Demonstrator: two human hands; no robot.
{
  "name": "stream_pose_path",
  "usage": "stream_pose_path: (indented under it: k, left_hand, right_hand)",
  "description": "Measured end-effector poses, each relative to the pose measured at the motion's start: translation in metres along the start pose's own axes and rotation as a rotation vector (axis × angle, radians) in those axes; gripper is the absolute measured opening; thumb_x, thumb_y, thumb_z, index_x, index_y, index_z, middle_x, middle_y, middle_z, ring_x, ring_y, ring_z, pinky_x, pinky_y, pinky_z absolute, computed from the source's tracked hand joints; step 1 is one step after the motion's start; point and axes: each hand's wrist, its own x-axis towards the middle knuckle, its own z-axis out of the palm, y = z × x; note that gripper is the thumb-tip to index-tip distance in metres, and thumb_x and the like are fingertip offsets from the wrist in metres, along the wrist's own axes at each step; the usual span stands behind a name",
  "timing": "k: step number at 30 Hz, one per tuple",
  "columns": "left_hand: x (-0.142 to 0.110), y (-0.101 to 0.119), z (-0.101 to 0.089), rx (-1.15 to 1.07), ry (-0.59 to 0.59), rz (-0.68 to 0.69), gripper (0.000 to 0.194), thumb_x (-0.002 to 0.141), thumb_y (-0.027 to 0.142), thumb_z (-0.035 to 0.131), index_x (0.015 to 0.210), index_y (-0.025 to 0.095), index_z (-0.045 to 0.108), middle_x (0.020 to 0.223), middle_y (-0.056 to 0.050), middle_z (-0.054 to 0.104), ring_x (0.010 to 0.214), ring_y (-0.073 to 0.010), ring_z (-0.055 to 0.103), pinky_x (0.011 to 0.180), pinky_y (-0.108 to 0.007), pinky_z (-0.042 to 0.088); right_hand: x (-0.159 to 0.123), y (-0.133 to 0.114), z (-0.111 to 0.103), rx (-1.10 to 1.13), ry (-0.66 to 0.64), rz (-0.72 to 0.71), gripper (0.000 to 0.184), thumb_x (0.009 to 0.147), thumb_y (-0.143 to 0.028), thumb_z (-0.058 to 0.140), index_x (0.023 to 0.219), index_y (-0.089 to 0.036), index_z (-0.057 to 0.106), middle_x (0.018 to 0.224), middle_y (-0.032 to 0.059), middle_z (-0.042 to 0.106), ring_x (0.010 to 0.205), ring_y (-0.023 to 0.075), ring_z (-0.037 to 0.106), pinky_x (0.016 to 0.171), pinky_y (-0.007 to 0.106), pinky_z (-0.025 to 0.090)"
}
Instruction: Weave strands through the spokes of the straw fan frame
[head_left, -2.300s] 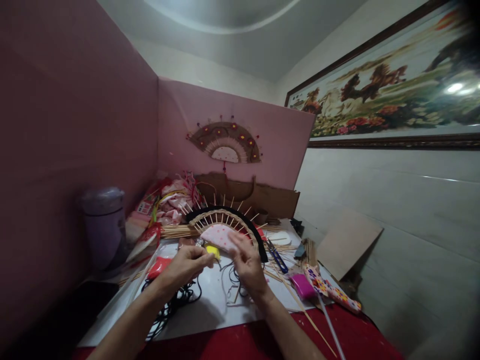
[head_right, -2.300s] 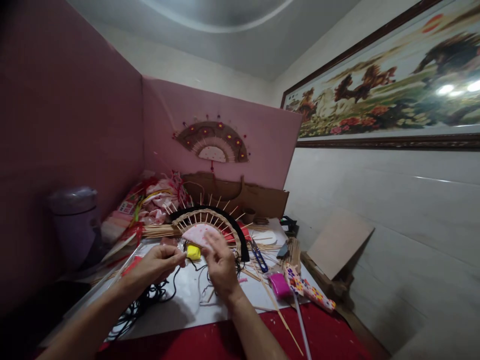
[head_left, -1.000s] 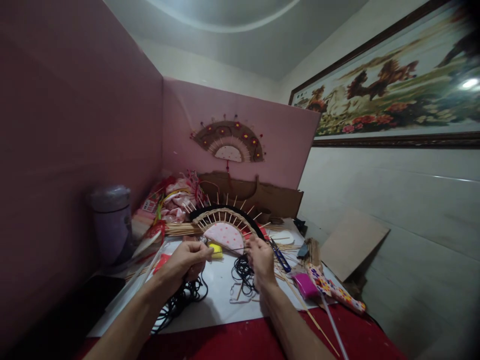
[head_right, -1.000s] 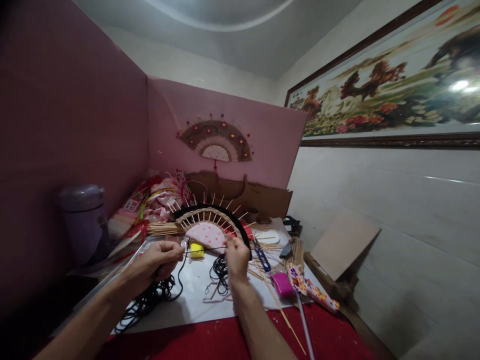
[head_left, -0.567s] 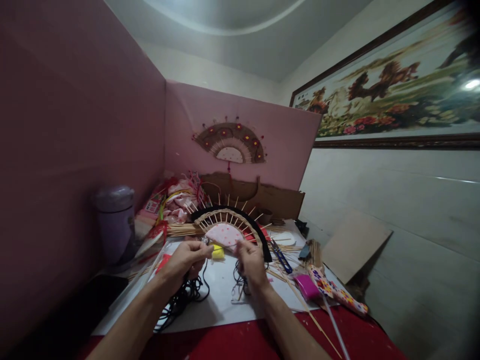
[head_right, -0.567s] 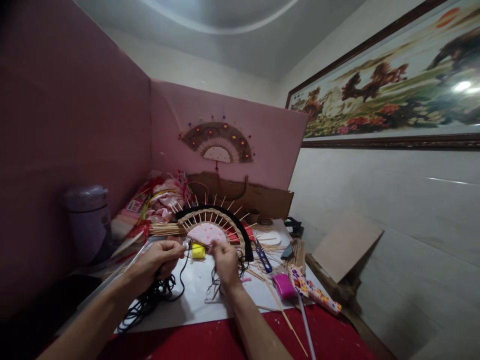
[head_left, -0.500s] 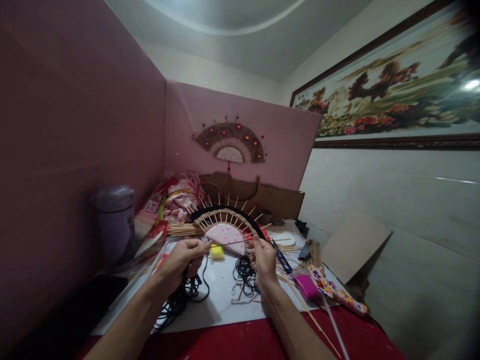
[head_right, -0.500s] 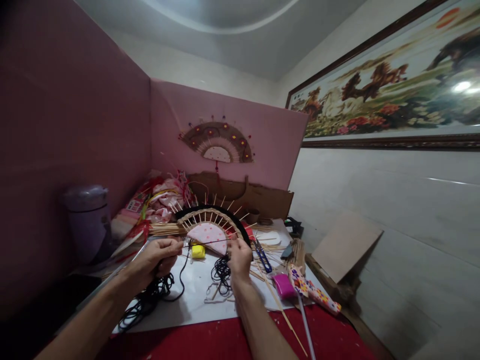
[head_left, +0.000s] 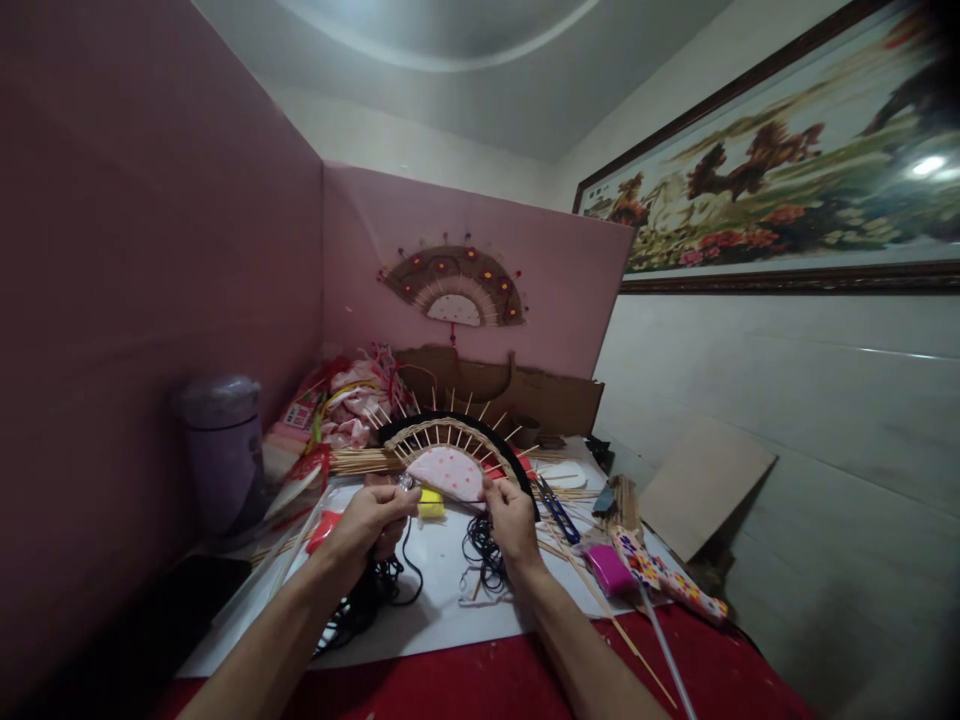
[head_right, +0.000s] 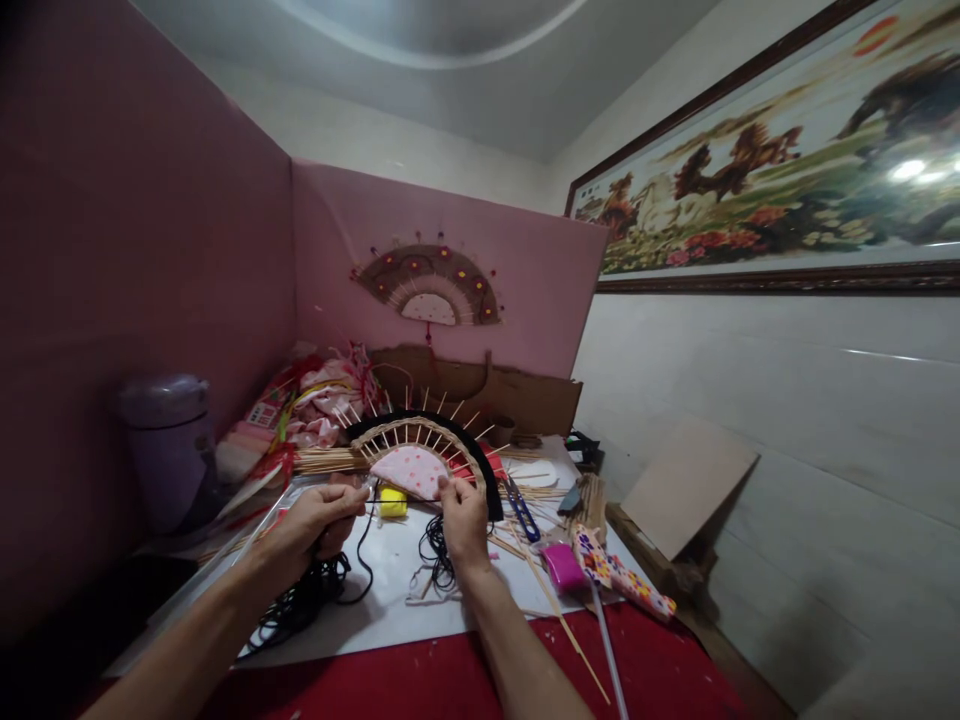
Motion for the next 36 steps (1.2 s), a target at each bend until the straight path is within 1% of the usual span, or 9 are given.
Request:
stream_pose_path:
  k: [3, 6, 11, 16, 24, 27, 29, 33, 36]
  left_hand:
    - [0.006, -0.001, 0.001, 0.052, 0.026, 0.032, 0.040, 0.062, 0.051, 0.067, 0.058, 0.015, 0.048, 0.036, 0.010, 0.032, 0.030, -0.0021, 0.021, 0.032, -0.017, 0.012]
    - [0.013, 0.001, 0.008, 0.129, 0.046, 0.051, 0.043, 0.057, 0.055, 0.067, 0.056, 0.015, 0.050, 0.033, 0.010, 0.032, 0.028, -0.0027, 0.022, 0.030, -0.018, 0.013]
    - [0.018, 0.020, 0.016, 0.222, 0.021, 0.131, 0.044, 0.055, 0.053, 0.069, 0.052, 0.015, 0.048, 0.034, 0.008, 0.034, 0.029, -0.0028, 0.025, 0.032, -0.018, 0.013]
    - [0.027, 0.031, 0.009, 0.228, -0.055, 0.093, 0.041, 0.059, 0.050, 0.068, 0.052, 0.017, 0.044, 0.035, 0.009, 0.033, 0.030, -0.0028, 0.022, 0.032, -0.019, 0.013]
    - [0.032, -0.005, -0.015, 0.047, -0.173, 0.032, 0.033, 0.066, 0.041, 0.066, 0.060, 0.017, 0.044, 0.043, 0.008, 0.036, 0.037, -0.0042, 0.026, 0.036, -0.019, 0.020]
    - [0.026, -0.009, -0.017, 0.072, -0.148, 0.022, 0.034, 0.066, 0.043, 0.065, 0.060, 0.017, 0.045, 0.041, 0.008, 0.036, 0.036, -0.0044, 0.025, 0.035, -0.019, 0.018]
    - [0.023, -0.008, -0.014, 0.120, -0.127, 0.030, 0.035, 0.067, 0.045, 0.064, 0.058, 0.017, 0.046, 0.039, 0.008, 0.036, 0.034, -0.0043, 0.024, 0.034, -0.019, 0.017]
    - [0.020, -0.006, -0.009, 0.179, -0.118, 0.070, 0.037, 0.068, 0.047, 0.063, 0.056, 0.016, 0.047, 0.037, 0.007, 0.037, 0.033, -0.0044, 0.025, 0.035, -0.020, 0.017]
    - [0.020, -0.007, -0.010, 0.126, -0.127, 0.022, 0.035, 0.070, 0.044, 0.062, 0.058, 0.017, 0.043, 0.038, 0.008, 0.034, 0.034, -0.0043, 0.023, 0.035, -0.020, 0.015]
  right_hand:
    - [0.006, -0.005, -0.010, -0.209, -0.008, -0.097, 0.030, 0.080, -0.037, 0.049, 0.064, -0.018, 0.066, 0.078, 0.0061, 0.063, 0.073, 0.0174, 0.056, 0.069, 0.029, 0.042]
    - [0.004, -0.029, -0.005, -0.199, -0.196, -0.220, 0.020, 0.078, -0.026, 0.053, 0.087, -0.018, 0.069, 0.102, 0.0090, 0.063, 0.094, 0.0197, 0.056, 0.083, 0.031, 0.041]
    - [0.008, -0.053, 0.016, -0.045, -0.585, -0.114, 0.017, 0.077, -0.028, 0.053, 0.080, -0.018, 0.067, 0.057, -0.0022, 0.059, 0.050, 0.0109, 0.050, 0.049, 0.022, 0.038]
    - [0.025, -0.035, 0.020, -0.013, -0.297, -0.139, 0.033, 0.080, -0.035, 0.048, 0.056, -0.017, 0.060, 0.047, -0.0034, 0.049, 0.048, 0.0101, 0.044, 0.047, 0.021, 0.030]
    - [0.024, 0.004, 0.006, -0.311, 0.215, 0.018, 0.034, 0.084, -0.040, 0.041, 0.075, -0.020, 0.066, 0.071, 0.0047, 0.066, 0.065, 0.0183, 0.058, 0.058, 0.027, 0.038]
    - [0.020, 0.001, 0.003, -0.309, 0.191, -0.164, 0.031, 0.084, -0.033, 0.042, 0.104, -0.022, 0.064, 0.106, 0.0079, 0.063, 0.093, 0.0210, 0.058, 0.074, 0.030, 0.042]
    - [0.012, -0.009, 0.008, -0.180, 0.020, -0.310, 0.034, 0.085, -0.031, 0.042, 0.113, -0.021, 0.059, 0.116, 0.0087, 0.059, 0.104, 0.0204, 0.053, 0.082, 0.030, 0.040]
    - [-0.004, -0.020, 0.024, -0.015, -0.428, -0.261, 0.023, 0.079, -0.035, 0.053, 0.079, -0.019, 0.069, 0.067, 0.0011, 0.066, 0.061, 0.0142, 0.056, 0.057, 0.023, 0.041]
    - [0.001, -0.008, 0.022, -0.037, -0.163, -0.108, 0.037, 0.082, -0.040, 0.047, 0.058, -0.016, 0.063, 0.053, 0.0007, 0.059, 0.053, 0.0133, 0.050, 0.051, 0.023, 0.035]
